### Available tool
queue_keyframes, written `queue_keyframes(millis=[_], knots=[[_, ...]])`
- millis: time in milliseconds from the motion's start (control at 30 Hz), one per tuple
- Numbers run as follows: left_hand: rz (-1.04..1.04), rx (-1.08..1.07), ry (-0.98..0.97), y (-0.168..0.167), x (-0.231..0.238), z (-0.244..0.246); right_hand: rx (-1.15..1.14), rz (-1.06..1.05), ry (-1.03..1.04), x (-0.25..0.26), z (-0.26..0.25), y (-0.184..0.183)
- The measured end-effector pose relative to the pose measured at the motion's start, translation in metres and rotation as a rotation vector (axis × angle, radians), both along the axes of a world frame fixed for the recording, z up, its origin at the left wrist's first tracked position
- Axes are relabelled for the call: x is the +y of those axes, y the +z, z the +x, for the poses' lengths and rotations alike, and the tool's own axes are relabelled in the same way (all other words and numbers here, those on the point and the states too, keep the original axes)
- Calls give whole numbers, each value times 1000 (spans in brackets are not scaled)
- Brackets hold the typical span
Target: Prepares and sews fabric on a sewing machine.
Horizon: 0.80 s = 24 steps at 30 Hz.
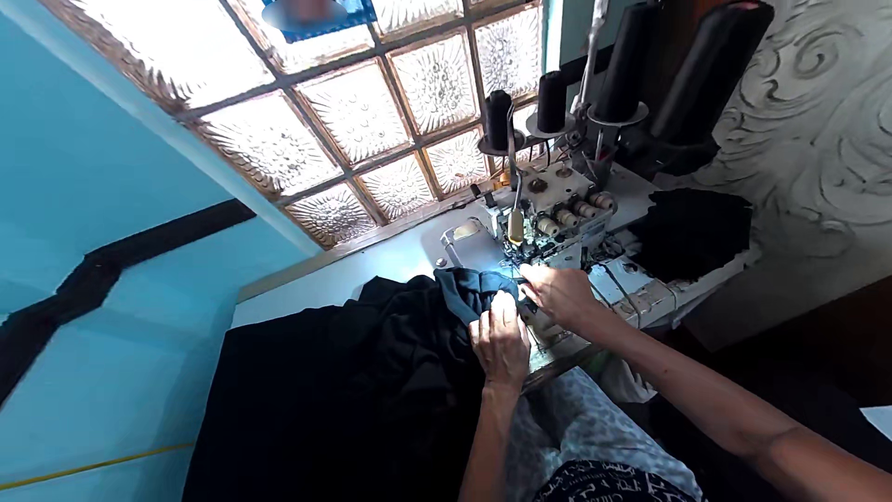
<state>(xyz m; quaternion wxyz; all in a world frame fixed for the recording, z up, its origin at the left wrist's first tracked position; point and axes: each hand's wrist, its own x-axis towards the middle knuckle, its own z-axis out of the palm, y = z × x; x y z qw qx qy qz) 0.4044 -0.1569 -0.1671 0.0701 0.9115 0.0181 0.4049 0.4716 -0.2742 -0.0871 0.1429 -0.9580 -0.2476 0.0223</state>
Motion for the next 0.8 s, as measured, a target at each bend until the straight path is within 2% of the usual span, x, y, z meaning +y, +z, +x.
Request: queue_keyframes(millis=[67,133,200,267,333,367,467,567,700,800], knots=[[-48,-10,-46,-2,4,0,-44,55,19,-5,-2,-5],[-209,49,-173,6,11,-3,-84,145,41,-16,-10,-14],[-534,220,-400,31,25,-17,-137,247,37,-34,-23,-29],[-866,322,-710,59,43,-36,-229,308,-16,-59,-29,-49],[-1067,311,-995,80,59,-50,-308,297,-73,-89,-21,-70],[-1094,312,-1038,88,65,-55,-347,277,-97,-104,-12,-83],[-1075,329,-880,104,74,-51,-312,223,-167,-132,4,-115],[-1034,386,-673,111,78,-38,-270,299,-131,-120,-5,-107],[-889,475,-556,117,79,-35,-373,626,216,-69,-31,-53],[-832,466,-606,126,82,-41,-307,683,513,-34,-26,-20]])
